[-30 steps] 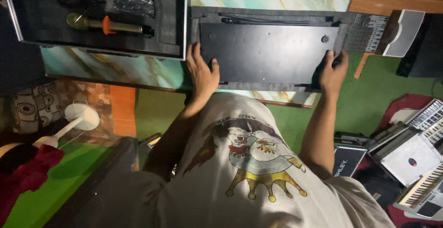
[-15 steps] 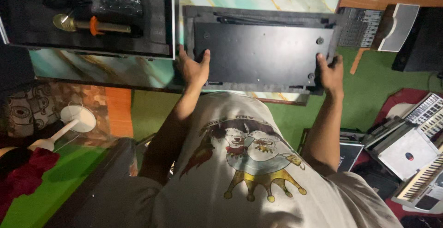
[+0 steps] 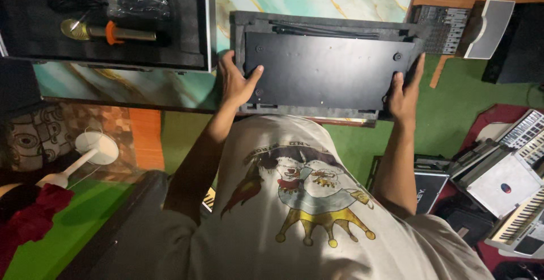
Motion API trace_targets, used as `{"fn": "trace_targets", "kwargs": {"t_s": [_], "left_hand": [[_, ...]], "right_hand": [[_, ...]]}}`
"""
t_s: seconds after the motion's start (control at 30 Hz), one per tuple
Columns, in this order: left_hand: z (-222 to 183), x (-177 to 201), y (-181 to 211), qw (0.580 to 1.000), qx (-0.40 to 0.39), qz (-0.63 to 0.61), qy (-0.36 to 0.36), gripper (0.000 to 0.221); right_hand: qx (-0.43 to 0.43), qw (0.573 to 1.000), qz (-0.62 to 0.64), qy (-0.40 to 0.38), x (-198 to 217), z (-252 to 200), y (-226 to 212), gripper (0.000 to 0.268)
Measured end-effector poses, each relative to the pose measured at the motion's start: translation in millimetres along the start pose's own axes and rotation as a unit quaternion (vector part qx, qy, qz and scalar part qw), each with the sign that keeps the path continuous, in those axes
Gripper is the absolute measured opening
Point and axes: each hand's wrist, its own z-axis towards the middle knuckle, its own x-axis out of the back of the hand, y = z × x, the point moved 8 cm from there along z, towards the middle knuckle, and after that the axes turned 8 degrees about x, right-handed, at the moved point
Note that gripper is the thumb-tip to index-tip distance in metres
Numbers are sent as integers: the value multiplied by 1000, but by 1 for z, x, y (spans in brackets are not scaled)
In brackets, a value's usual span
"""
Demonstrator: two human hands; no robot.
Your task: The person places a microphone into a foam-lined case, adds a cable, two antennas, and a receiver unit, then closes the case and secures the latches.
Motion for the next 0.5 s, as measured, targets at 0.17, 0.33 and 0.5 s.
{"fn": "trace_targets", "kwargs": {"t_s": [0.17,0.33,0.5], "left_hand": [[6,0,22,991,-103,74,48,91],[13,-7,28,987,-79,129,50,83],[14,-6,40,978,-119,165,47,75]], "right_hand": [[39,999,-25,13,-9,6,-36,50],[-80,991,-109,19,-7,-2,-23,55],[-62,983,-175,10,-10,-3,-24,51]]}}
